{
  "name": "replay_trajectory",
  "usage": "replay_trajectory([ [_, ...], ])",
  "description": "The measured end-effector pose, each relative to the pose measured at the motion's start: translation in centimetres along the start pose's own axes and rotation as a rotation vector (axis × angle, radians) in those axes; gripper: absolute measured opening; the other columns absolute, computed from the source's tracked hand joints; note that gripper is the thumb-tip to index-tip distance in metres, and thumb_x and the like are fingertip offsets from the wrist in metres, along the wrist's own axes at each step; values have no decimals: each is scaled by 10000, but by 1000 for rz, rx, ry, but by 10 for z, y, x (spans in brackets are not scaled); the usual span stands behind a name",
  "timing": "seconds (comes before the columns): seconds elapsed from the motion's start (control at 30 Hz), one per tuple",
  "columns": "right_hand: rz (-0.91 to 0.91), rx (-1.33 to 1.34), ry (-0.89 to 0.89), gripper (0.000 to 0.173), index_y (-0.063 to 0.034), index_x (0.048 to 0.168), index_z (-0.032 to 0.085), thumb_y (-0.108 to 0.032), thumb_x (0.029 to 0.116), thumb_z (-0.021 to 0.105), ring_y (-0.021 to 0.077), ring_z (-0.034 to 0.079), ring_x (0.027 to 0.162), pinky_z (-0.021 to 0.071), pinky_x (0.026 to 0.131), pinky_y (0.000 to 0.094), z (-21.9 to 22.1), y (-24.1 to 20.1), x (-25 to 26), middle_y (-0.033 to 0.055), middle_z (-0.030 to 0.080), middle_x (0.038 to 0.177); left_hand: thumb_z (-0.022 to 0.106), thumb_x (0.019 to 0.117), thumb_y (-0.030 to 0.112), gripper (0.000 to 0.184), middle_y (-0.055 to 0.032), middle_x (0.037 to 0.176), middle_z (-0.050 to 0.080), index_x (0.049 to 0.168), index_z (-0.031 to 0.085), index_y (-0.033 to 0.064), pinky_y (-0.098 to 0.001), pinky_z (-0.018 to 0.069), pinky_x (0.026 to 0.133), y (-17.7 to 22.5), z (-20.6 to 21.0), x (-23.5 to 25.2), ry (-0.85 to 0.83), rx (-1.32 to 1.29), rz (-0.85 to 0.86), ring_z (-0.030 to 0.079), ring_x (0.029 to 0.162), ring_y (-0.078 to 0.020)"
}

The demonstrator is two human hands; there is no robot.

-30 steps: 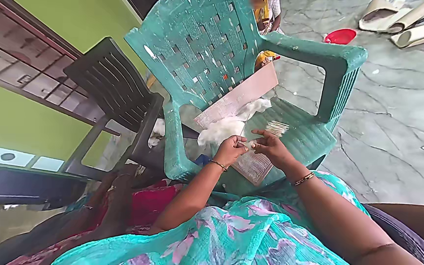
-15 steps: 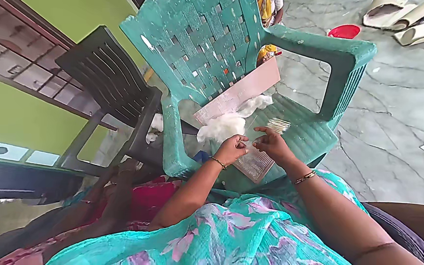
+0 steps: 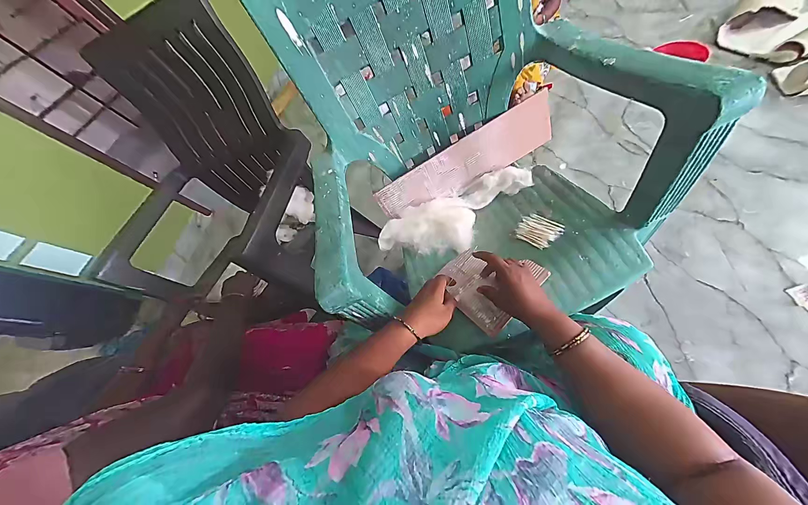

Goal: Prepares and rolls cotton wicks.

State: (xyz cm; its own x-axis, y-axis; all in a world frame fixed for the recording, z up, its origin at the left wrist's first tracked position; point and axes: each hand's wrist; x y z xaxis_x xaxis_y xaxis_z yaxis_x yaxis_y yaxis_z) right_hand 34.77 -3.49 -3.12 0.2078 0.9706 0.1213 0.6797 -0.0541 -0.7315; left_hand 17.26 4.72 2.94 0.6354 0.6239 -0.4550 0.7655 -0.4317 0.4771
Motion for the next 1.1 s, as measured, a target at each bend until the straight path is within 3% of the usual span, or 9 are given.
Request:
replay_trajectory([
  [0.1, 18, -31, 60, 656, -88, 1451, 554, -110, 850, 815, 415, 641, 1098, 449, 978, 636, 1, 2, 0, 178, 710, 1148, 353, 1124, 139, 394, -274, 1390, 546, 1430, 506, -57, -437, 459, 1098, -7, 3, -13, 6, 1, 7, 589, 1250, -345],
  [0.23, 54, -83, 118, 694, -101, 1447, 557, -154, 820, 849, 442, 606, 1179, 443, 971, 664, 4, 3, 0, 203, 681, 1222, 417, 1103, 123, 334, -241, 1283, 623, 1337, 581, -50, -425, 510, 1020, -19, 10, -17, 16, -77, 0, 659, 1106, -304],
  [0.37, 54, -114, 192, 635, -95, 1387, 614, -195, 812, 863, 449, 612, 1162, 456, 922, 671, 6, 7, -3, 216, 675, 1225, 470, 1083, 128, 312, -236, 1273, 630, 1319, 582, -43, -438, 513, 1016, -22, 15, -16, 6, -104, -36, 662, 1113, -300],
  [0.57, 41, -196, 246, 369, -53, 1299, 672, -81, 933, 710, 468, 603, 1186, 445, 947, 674, -4, 4, -3, 244, 663, 1253, 495, 1065, 114, 302, -247, 1271, 639, 1291, 604, -55, -465, 461, 1087, -21, 14, -14, 29, -57, -24, 617, 1225, -335],
  [0.67, -119, -301, 37, 375, -54, 1362, 636, -77, 989, 611, 419, 574, 1295, 408, 1073, 652, 2, 1, 4, 205, 618, 1388, 484, 1072, 125, 304, -245, 1268, 645, 1283, 608, -56, -488, 461, 1088, -19, 14, -14, 36, -39, -22, 615, 1239, -346],
  [0.77, -166, -462, -342, 523, -99, 1558, 442, -294, 1075, 490, 296, 311, 1541, 139, 1237, 640, 7, -8, 7, 110, 378, 1644, 476, 1075, 128, 304, -240, 1274, 642, 1276, 610, -55, -499, 463, 1087, -20, 16, -10, 41, -35, -9, 612, 1246, -350],
  [0.87, -133, -566, -535, 661, -95, 1621, 302, -446, 1075, 425, 245, 169, 1591, 19, 1252, 626, 5, -12, -1, 87, 241, 1706, 508, 1059, 120, 285, -234, 1267, 642, 1261, 620, -46, -496, 462, 1089, -23, 20, -7, 27, -68, 6, 609, 1241, -346],
  [0.93, -130, -597, -600, 706, -92, 1636, 252, -472, 1069, 434, 238, 139, 1597, 0, 1250, 625, -2, -13, -14, 90, 208, 1715, 514, 1069, 144, 293, -234, 1244, 651, 1262, 620, -49, -493, 465, 1077, -25, 21, -10, -19, -88, 22, 622, 1213, -341],
  [1.1, -160, -609, -657, 661, -75, 1613, 314, -433, 1073, 445, 266, 218, 1579, 59, 1231, 664, -29, -17, -59, 103, 275, 1693, 492, 1082, 158, 300, -236, 1178, 664, 1236, 621, -65, -486, 477, 1024, -23, 25, -21, -162, -102, 97, 641, 1128, -331],
])
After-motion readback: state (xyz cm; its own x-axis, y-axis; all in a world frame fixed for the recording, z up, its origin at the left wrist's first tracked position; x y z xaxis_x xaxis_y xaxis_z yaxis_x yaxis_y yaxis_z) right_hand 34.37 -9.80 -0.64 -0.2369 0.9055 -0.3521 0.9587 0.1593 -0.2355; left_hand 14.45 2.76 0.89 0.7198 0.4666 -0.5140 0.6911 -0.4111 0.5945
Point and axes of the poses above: each hand's wrist, its own x-axis towards the middle knuckle, its own z-axis out of the palm, y = z × x
